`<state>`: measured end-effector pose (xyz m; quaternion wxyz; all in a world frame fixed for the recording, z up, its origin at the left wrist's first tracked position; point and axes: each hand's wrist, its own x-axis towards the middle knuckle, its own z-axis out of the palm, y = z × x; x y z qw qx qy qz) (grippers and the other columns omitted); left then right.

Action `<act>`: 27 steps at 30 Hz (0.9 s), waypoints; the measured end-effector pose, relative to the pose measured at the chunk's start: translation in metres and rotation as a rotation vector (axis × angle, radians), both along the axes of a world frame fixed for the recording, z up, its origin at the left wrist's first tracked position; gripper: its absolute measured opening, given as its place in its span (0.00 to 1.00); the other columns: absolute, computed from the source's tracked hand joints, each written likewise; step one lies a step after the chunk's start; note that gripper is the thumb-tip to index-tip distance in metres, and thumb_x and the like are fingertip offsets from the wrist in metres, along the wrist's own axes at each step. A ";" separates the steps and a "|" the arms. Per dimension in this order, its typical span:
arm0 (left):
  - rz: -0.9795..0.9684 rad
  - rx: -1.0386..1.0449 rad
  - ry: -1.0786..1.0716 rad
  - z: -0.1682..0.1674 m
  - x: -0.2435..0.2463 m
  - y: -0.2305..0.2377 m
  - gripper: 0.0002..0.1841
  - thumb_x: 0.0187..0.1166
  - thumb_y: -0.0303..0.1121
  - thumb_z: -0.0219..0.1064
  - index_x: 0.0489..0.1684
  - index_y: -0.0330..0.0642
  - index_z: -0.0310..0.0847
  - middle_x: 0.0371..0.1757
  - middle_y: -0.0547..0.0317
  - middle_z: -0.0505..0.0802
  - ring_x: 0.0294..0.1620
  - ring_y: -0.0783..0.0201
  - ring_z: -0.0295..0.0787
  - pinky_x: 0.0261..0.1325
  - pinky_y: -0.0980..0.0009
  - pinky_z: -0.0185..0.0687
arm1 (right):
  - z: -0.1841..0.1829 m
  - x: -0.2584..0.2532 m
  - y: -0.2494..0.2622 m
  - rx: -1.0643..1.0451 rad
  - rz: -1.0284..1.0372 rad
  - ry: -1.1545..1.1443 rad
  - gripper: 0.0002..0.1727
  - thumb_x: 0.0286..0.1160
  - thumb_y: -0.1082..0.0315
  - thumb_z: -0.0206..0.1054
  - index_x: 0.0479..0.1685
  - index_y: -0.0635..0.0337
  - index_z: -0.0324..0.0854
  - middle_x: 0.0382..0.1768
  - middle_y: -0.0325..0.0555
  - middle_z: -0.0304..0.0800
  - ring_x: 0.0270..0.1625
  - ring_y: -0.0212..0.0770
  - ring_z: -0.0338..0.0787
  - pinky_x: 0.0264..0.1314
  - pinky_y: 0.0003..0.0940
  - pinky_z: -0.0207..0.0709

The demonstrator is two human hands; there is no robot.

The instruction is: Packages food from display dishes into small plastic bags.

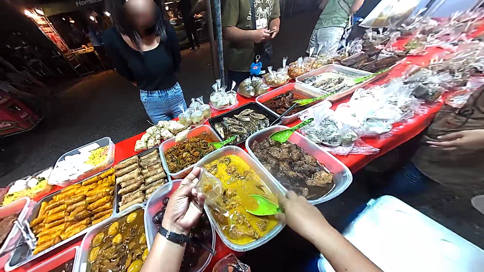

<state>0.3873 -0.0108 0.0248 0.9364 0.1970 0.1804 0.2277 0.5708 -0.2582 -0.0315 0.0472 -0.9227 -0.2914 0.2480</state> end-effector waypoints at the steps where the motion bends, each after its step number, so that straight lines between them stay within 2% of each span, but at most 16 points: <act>1: -0.017 0.020 -0.012 0.001 0.000 0.003 0.19 0.86 0.22 0.46 0.61 0.38 0.84 0.42 0.46 0.93 0.21 0.67 0.86 0.24 0.75 0.86 | -0.002 -0.001 -0.005 -0.051 -0.022 -0.010 0.27 0.76 0.53 0.72 0.69 0.60 0.83 0.73 0.67 0.77 0.71 0.71 0.81 0.64 0.70 0.79; 3: -0.033 0.061 -0.009 0.003 0.002 0.007 0.20 0.85 0.20 0.46 0.63 0.37 0.84 0.47 0.45 0.93 0.22 0.67 0.86 0.24 0.75 0.85 | 0.003 -0.004 -0.011 -0.120 -0.035 -0.009 0.24 0.82 0.53 0.67 0.71 0.57 0.82 0.73 0.64 0.79 0.66 0.67 0.87 0.62 0.68 0.81; 6: -0.059 0.139 0.001 0.006 0.004 0.012 0.19 0.85 0.20 0.49 0.65 0.37 0.84 0.55 0.44 0.92 0.25 0.67 0.89 0.25 0.75 0.86 | 0.009 -0.010 -0.012 -0.154 -0.013 -0.094 0.18 0.87 0.59 0.61 0.68 0.53 0.85 0.66 0.60 0.87 0.65 0.64 0.89 0.60 0.65 0.82; 9: -0.056 0.207 0.030 0.007 0.006 0.014 0.19 0.84 0.18 0.50 0.64 0.37 0.85 0.57 0.43 0.93 0.27 0.65 0.90 0.26 0.73 0.88 | 0.001 -0.014 -0.007 -0.127 0.027 -0.258 0.16 0.85 0.69 0.57 0.58 0.54 0.90 0.59 0.57 0.90 0.63 0.60 0.90 0.58 0.58 0.83; 10: -0.056 0.227 0.037 0.007 0.006 0.014 0.20 0.83 0.18 0.50 0.64 0.38 0.85 0.57 0.44 0.93 0.28 0.65 0.91 0.27 0.73 0.89 | -0.002 -0.013 -0.004 -0.120 0.036 -0.254 0.16 0.84 0.70 0.57 0.58 0.54 0.90 0.60 0.57 0.90 0.64 0.60 0.89 0.59 0.57 0.83; 12: -0.045 0.238 0.047 0.007 0.006 0.014 0.21 0.82 0.17 0.50 0.65 0.38 0.85 0.57 0.44 0.93 0.29 0.64 0.92 0.28 0.72 0.90 | -0.002 -0.008 -0.001 -0.077 0.003 -0.136 0.16 0.85 0.67 0.59 0.62 0.53 0.89 0.64 0.58 0.88 0.67 0.61 0.87 0.63 0.61 0.82; 15: -0.034 0.233 0.027 0.003 0.009 0.016 0.21 0.81 0.16 0.51 0.66 0.39 0.84 0.55 0.44 0.93 0.28 0.64 0.91 0.28 0.71 0.90 | -0.005 0.014 -0.012 0.045 -0.122 0.065 0.17 0.84 0.60 0.63 0.65 0.45 0.90 0.67 0.52 0.89 0.70 0.60 0.86 0.70 0.68 0.76; 17: -0.049 0.241 0.024 -0.001 0.009 0.017 0.23 0.80 0.16 0.51 0.68 0.41 0.82 0.57 0.45 0.92 0.30 0.64 0.91 0.29 0.71 0.90 | -0.011 0.028 -0.023 0.137 -0.168 0.184 0.16 0.83 0.58 0.67 0.63 0.46 0.91 0.65 0.50 0.91 0.72 0.56 0.86 0.76 0.65 0.72; 19: -0.053 0.249 0.059 -0.003 0.010 0.015 0.24 0.81 0.16 0.49 0.70 0.42 0.81 0.59 0.46 0.91 0.29 0.65 0.90 0.28 0.71 0.89 | -0.012 0.036 -0.029 0.269 -0.212 0.281 0.14 0.81 0.61 0.70 0.59 0.53 0.92 0.59 0.50 0.93 0.66 0.51 0.89 0.75 0.57 0.75; 22: -0.052 0.265 0.150 -0.002 0.013 0.011 0.24 0.81 0.16 0.48 0.70 0.44 0.82 0.60 0.47 0.91 0.28 0.65 0.90 0.28 0.72 0.88 | 0.012 0.040 -0.022 0.405 -0.266 0.347 0.11 0.80 0.67 0.72 0.55 0.58 0.92 0.53 0.51 0.94 0.57 0.46 0.92 0.67 0.51 0.81; 25: -0.060 0.291 0.186 -0.004 0.018 0.008 0.25 0.79 0.15 0.48 0.69 0.44 0.82 0.60 0.47 0.90 0.30 0.64 0.90 0.29 0.70 0.89 | 0.054 0.047 -0.010 0.449 -0.201 0.310 0.10 0.81 0.65 0.71 0.54 0.54 0.93 0.50 0.47 0.95 0.54 0.44 0.92 0.64 0.51 0.81; 27: -0.062 0.301 0.207 -0.004 0.022 0.005 0.26 0.78 0.14 0.48 0.69 0.44 0.82 0.61 0.48 0.90 0.31 0.63 0.90 0.31 0.69 0.90 | 0.086 0.050 -0.001 0.470 -0.112 0.246 0.09 0.81 0.64 0.71 0.52 0.51 0.94 0.45 0.43 0.96 0.49 0.41 0.92 0.58 0.51 0.82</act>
